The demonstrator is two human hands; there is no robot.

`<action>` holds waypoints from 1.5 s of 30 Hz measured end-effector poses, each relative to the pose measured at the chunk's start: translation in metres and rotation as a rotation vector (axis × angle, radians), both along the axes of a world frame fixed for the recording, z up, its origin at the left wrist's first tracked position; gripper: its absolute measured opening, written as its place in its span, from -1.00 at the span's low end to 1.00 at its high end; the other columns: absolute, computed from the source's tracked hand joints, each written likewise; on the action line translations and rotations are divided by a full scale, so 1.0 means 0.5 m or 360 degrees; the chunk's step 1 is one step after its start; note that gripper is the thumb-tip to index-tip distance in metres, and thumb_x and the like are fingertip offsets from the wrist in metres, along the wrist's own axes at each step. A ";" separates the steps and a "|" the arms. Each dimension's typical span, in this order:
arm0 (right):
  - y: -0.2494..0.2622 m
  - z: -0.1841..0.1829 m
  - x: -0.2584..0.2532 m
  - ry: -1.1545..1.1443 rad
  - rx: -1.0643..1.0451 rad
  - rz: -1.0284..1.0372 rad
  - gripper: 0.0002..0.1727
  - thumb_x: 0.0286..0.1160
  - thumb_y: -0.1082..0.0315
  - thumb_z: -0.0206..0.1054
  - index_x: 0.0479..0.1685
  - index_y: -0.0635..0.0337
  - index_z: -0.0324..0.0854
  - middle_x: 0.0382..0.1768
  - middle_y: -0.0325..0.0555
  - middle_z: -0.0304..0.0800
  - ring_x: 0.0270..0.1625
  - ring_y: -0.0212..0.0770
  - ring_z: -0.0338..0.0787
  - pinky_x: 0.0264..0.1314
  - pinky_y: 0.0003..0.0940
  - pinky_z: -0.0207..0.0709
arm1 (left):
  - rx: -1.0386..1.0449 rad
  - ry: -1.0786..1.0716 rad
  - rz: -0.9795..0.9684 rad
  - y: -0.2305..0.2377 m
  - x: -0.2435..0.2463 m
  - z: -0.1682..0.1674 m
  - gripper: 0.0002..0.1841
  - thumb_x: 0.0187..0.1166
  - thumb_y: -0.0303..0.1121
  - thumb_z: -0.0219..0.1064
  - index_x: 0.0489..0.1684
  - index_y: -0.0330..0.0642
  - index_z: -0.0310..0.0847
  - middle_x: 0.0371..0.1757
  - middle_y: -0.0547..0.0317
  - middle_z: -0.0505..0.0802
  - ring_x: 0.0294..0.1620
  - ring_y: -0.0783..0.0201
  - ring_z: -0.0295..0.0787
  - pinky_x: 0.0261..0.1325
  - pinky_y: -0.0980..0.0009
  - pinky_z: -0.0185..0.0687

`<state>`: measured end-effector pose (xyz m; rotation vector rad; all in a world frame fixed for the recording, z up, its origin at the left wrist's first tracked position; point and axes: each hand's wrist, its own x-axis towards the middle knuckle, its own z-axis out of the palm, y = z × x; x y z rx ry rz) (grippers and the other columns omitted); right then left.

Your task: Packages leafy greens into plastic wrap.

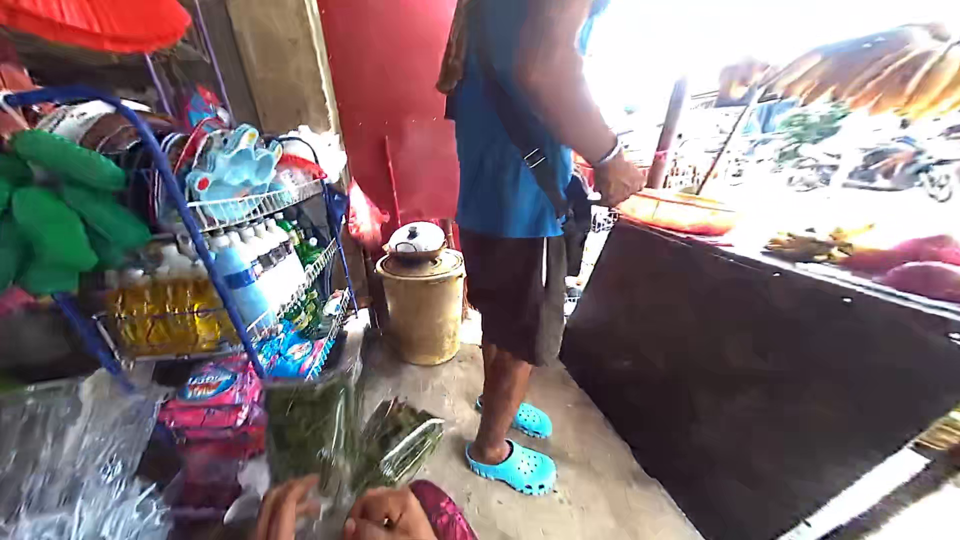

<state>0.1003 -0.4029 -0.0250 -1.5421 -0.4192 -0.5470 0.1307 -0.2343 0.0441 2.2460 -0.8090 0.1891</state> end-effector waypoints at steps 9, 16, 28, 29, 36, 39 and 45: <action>0.032 -0.025 0.037 -0.0142 0.0118 0.0048 -0.71 0.54 0.45 0.23 -0.55 0.16 0.76 -0.29 -0.39 0.86 -0.14 -0.58 0.80 0.03 -0.55 0.71 | 0.0577 0.0143 -0.0149 0.032 0.012 0.034 -0.69 0.67 -0.42 0.29 0.28 -0.28 0.76 0.26 -0.24 0.83 0.43 -0.24 0.66 0.69 -0.21 0.13; 0.055 -0.015 0.049 0.0096 -0.0004 0.0148 -0.68 0.58 0.46 0.18 -0.54 0.17 0.74 -0.32 -0.40 0.84 -0.20 -0.58 0.78 -0.03 -0.56 0.70 | 0.0292 0.0040 -0.0041 0.097 0.040 0.011 -0.64 0.42 -0.31 0.57 0.12 -0.28 0.75 0.11 -0.14 0.81 0.22 -0.09 0.73 0.35 -0.12 0.57; 0.054 -0.019 0.053 0.0137 0.0223 0.0255 -0.68 0.59 0.49 0.14 -0.43 0.06 0.78 -0.36 -0.40 0.90 -0.32 -0.45 0.88 -0.16 -0.45 0.82 | 0.0791 -0.0264 0.0016 0.115 0.042 -0.016 -0.14 0.37 0.08 0.52 0.78 0.10 0.34 0.86 0.17 0.29 0.79 0.00 0.27 0.66 -0.50 -0.20; 0.055 -0.021 0.055 0.0154 0.0237 0.0271 -0.68 0.60 0.49 0.13 -0.42 0.06 0.78 -0.36 -0.39 0.90 -0.33 -0.43 0.88 -0.16 -0.43 0.82 | 0.0786 -0.0283 0.0013 0.117 0.041 -0.015 -0.15 0.39 0.06 0.52 0.78 0.08 0.35 0.86 0.17 0.30 0.79 0.00 0.28 0.66 -0.50 -0.19; 0.058 -0.011 0.057 0.0163 0.0239 0.0321 -0.67 0.62 0.50 0.14 -0.41 0.06 0.79 -0.36 -0.37 0.91 -0.34 -0.42 0.89 -0.15 -0.42 0.83 | 0.0273 -0.0507 -0.0001 0.141 0.024 0.009 -0.74 0.47 -0.36 0.48 0.10 -0.07 0.84 0.15 0.11 0.83 0.25 0.05 0.69 0.38 -0.06 0.44; 0.066 -0.010 0.057 0.0147 0.0246 0.0339 -0.68 0.61 0.50 0.15 -0.43 0.04 0.78 -0.35 -0.40 0.90 -0.34 -0.42 0.88 -0.14 -0.41 0.84 | 0.0362 -0.0424 -0.0041 0.143 0.037 0.007 -0.73 0.49 -0.42 0.46 0.13 -0.15 0.83 0.14 0.03 0.87 0.25 0.00 0.77 0.42 -0.11 0.44; 0.052 -0.044 0.054 0.0264 0.0254 0.0294 -0.70 0.59 0.51 0.18 -0.50 0.08 0.73 -0.34 -0.38 0.87 -0.33 -0.43 0.87 -0.14 -0.41 0.85 | 0.0373 -0.0139 -0.0117 0.150 0.073 0.049 -0.57 0.45 -0.20 0.52 0.25 -0.16 0.74 0.30 -0.01 0.79 0.37 -0.04 0.68 0.42 -0.23 0.44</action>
